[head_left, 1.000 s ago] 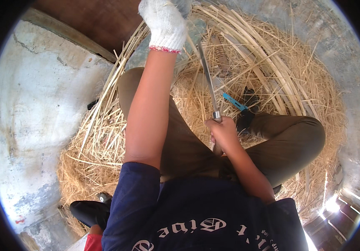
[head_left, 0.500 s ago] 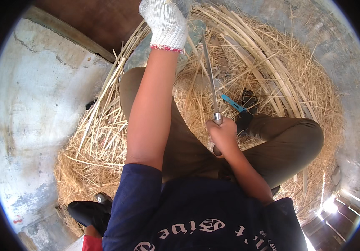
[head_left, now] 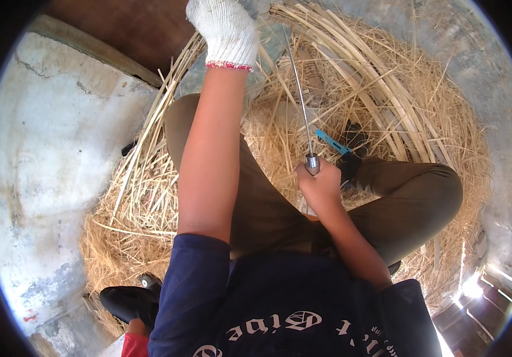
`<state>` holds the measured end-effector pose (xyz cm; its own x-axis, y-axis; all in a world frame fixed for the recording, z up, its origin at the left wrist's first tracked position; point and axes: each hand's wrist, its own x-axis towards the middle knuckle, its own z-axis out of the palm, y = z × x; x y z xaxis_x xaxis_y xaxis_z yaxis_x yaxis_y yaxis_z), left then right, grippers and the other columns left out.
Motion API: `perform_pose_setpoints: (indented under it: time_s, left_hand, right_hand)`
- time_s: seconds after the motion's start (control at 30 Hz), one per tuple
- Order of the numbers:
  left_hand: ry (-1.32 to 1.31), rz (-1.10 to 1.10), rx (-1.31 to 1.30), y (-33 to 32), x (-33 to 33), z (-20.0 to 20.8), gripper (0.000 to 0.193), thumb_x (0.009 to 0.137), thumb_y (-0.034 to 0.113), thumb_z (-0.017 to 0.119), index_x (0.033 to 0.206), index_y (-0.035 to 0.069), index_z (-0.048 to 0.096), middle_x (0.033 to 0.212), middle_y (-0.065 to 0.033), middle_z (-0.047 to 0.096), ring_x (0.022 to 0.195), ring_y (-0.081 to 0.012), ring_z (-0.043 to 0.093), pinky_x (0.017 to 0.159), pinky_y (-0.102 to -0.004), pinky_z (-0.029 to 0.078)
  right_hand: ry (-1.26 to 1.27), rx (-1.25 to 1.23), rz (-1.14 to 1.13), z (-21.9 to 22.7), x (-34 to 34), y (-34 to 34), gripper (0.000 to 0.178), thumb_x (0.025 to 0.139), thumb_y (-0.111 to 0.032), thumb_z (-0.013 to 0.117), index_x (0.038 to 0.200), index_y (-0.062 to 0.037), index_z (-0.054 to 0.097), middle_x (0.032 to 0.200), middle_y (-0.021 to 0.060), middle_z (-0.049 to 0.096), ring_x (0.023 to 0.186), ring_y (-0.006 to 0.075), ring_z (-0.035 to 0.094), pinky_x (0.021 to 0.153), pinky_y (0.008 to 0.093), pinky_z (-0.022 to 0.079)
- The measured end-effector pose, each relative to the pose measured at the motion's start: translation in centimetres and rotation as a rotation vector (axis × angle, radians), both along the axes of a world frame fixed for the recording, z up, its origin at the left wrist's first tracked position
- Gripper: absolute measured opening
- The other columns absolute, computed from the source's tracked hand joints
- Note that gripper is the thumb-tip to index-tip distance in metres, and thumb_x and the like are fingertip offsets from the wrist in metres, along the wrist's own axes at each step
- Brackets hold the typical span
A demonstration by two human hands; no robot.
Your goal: The person sits cross-legged on a floor covered with straw and uses a large knife to split long bamboo stalks into thin strips. They hold the stalks with gloved hands and repeatedly strike them with the knife to separate the fibers.
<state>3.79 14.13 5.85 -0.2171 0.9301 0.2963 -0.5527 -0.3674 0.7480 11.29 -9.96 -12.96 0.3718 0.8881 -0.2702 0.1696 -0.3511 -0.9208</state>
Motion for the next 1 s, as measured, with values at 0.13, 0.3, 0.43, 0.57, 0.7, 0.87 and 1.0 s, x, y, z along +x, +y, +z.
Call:
perform_pose_setpoints:
  time_s: [0.13,0.3,0.43,0.57,0.7,0.87,1.0]
  left_hand:
    - [0.011,-0.043,0.015,0.2,-0.5,-0.1,0.069,0.1,0.071,0.048,0.056,0.022,0.027,0.05,0.0066,0.024,0.043,-0.0105,0.022,0.043,-0.0308,0.014]
    - [0.078,-0.024,-0.009,0.6,-0.6,0.1,0.07,0.101,0.072,0.045,0.055,0.021,0.028,0.05,0.0061,0.025,0.043,-0.0106,0.024,0.043,-0.0308,0.015]
    - [0.041,-0.1,-0.068,0.4,-0.1,0.3,0.071,0.1,0.075,0.042,0.056,0.021,0.029,0.051,0.0058,0.027,0.044,-0.0112,0.025,0.043,-0.0312,0.017]
    - [-0.048,-0.183,-0.14,0.5,-1.0,0.2,0.07,0.099,0.077,0.039,0.058,0.021,0.033,0.052,0.0052,0.026,0.044,-0.0134,0.025,0.043,-0.0321,0.018]
    - [-0.06,-0.294,-0.076,1.0,-1.2,0.4,0.069,0.103,0.073,0.034,0.058,0.021,0.034,0.052,0.0051,0.026,0.044,-0.0133,0.025,0.043,-0.0317,0.018]
    - [-0.047,-0.425,0.02,0.9,-1.0,-0.4,0.068,0.104,0.071,0.033,0.057,0.021,0.032,0.05,0.0055,0.024,0.043,-0.0128,0.023,0.042,-0.031,0.018]
    - [-0.058,-0.358,-0.029,0.3,-1.0,0.1,0.069,0.104,0.071,0.033,0.056,0.022,0.031,0.05,0.0058,0.023,0.042,-0.0126,0.022,0.041,-0.0308,0.017]
  right_hand:
    - [-0.02,-0.158,0.088,-0.9,0.9,0.6,0.028,0.089,-0.016,0.07,0.068,-0.001,0.059,0.056,0.0035,0.057,0.046,0.0123,0.05,0.048,0.0319,0.04]
    - [0.112,-0.329,-0.019,-1.9,0.9,0.8,0.026,0.088,-0.014,0.071,0.069,-0.0008,0.059,0.053,0.0043,0.054,0.042,0.014,0.053,0.043,0.0335,0.041]
    - [0.056,-0.074,0.04,-1.1,0.7,0.5,0.026,0.088,-0.014,0.071,0.069,-0.0009,0.059,0.052,0.0045,0.054,0.042,0.0144,0.052,0.043,0.0331,0.041]
    - [0.213,-0.29,0.035,-1.0,0.8,0.9,0.027,0.089,-0.014,0.07,0.068,-0.001,0.058,0.053,0.0032,0.053,0.042,0.0134,0.051,0.044,0.0326,0.041]
    - [0.027,-0.217,0.086,-0.8,0.7,0.2,0.028,0.089,-0.012,0.07,0.067,-0.0021,0.056,0.054,0.0027,0.052,0.042,0.013,0.05,0.043,0.0328,0.04]
    - [0.218,-0.146,0.056,0.6,0.0,0.2,0.028,0.088,-0.012,0.069,0.067,-0.0029,0.055,0.055,0.0031,0.053,0.042,0.013,0.05,0.043,0.033,0.041]
    - [0.226,-0.339,0.044,0.6,0.5,0.5,0.026,0.089,-0.012,0.067,0.067,-0.0033,0.055,0.055,0.0029,0.053,0.042,0.0127,0.051,0.043,0.0318,0.041]
